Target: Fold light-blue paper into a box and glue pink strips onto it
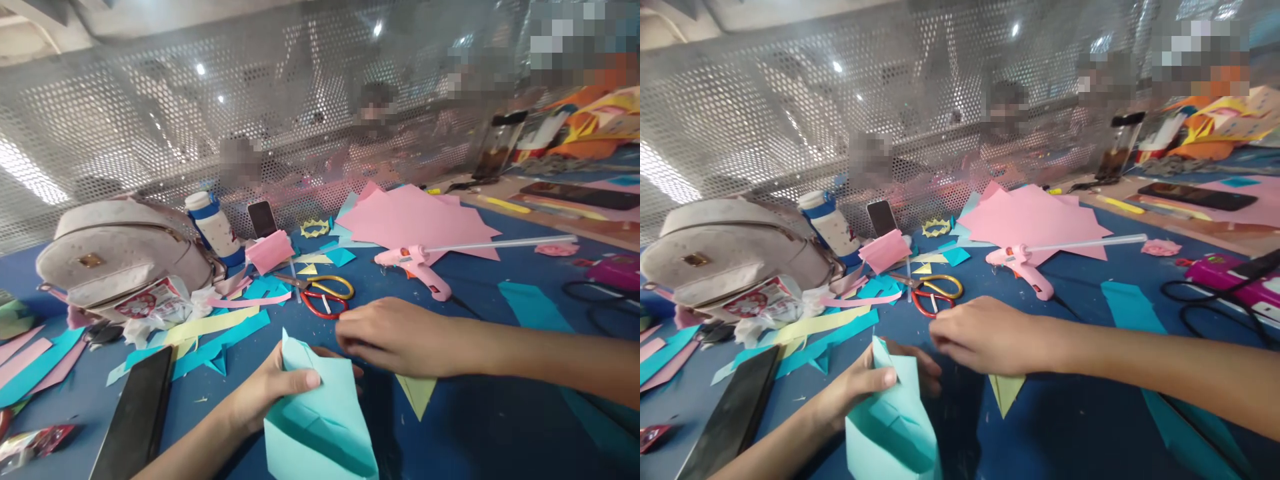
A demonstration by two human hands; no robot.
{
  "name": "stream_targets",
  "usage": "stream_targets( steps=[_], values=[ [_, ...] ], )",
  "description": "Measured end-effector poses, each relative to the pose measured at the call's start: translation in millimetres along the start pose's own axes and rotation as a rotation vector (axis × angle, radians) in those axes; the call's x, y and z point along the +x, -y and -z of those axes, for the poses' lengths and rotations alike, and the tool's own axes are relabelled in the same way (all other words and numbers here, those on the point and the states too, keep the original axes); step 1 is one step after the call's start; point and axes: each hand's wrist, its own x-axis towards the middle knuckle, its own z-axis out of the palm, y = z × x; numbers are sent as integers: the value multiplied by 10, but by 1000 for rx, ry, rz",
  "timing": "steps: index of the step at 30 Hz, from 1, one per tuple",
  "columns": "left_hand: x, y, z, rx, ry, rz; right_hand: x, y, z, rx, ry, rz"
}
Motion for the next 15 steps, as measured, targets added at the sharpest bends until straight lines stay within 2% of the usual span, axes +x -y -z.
stream_targets(
  steps=[2, 4, 9, 12, 15],
  values=[
    [-16, 0, 39, 12, 2, -9, -123, 16, 115, -220, 103, 7],
    [-28, -1, 63, 31, 0, -15, -209, 1, 178, -288, 202, -4],
    [-41, 15, 86, 34, 16, -66, -174, -55, 193, -205, 369, -29],
    [-43, 55, 114, 3, 27, -100, -113, 22, 308, -209, 333, 0],
    [-39, 120, 165, -74, -13, -72, -129, 161, 572, -388, 169, -36]
  ],
)
